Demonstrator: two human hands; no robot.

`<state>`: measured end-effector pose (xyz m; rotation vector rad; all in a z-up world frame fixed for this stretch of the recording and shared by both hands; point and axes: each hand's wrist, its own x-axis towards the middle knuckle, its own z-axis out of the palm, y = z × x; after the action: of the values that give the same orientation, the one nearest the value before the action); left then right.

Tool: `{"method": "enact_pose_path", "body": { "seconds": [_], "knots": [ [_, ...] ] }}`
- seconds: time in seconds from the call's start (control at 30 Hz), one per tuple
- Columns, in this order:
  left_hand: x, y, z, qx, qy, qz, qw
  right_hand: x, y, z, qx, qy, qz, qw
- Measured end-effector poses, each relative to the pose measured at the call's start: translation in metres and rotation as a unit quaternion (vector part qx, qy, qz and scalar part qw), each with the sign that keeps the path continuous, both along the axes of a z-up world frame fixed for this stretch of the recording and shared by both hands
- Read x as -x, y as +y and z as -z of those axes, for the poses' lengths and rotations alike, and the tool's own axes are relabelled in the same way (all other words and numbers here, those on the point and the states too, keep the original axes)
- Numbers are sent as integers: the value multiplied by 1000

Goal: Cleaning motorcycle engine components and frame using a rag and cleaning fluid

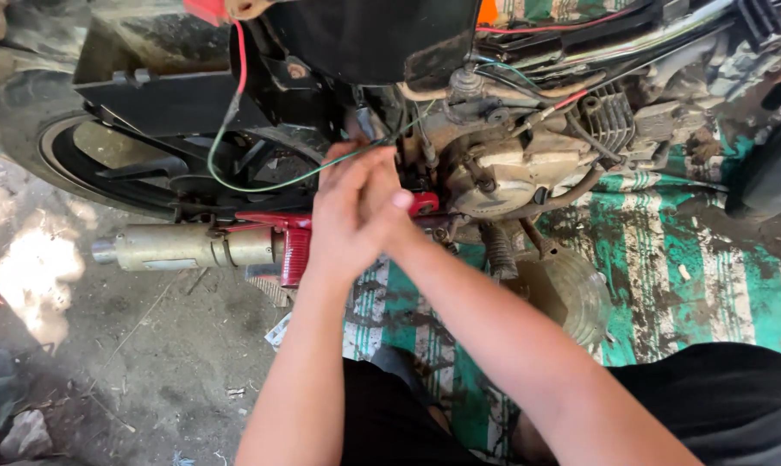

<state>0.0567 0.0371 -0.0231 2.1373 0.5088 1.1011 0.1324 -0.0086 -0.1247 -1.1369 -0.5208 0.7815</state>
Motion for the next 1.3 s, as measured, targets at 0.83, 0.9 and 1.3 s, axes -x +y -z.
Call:
{"method": "enact_pose_path", "body": {
  "seconds": [0.83, 0.9, 1.3],
  "knots": [
    [-27, -21, 11, -127, 95, -121, 980, 0, 53, -36, -155, 404, -177, 884],
    [-25, -20, 11, -136, 106, -118, 978, 4, 57, -42, -165, 434, -186, 866],
    [-17, -4, 17, -102, 58, -45, 992, -8, 70, -47, -246, 599, -207, 733]
  ]
}}
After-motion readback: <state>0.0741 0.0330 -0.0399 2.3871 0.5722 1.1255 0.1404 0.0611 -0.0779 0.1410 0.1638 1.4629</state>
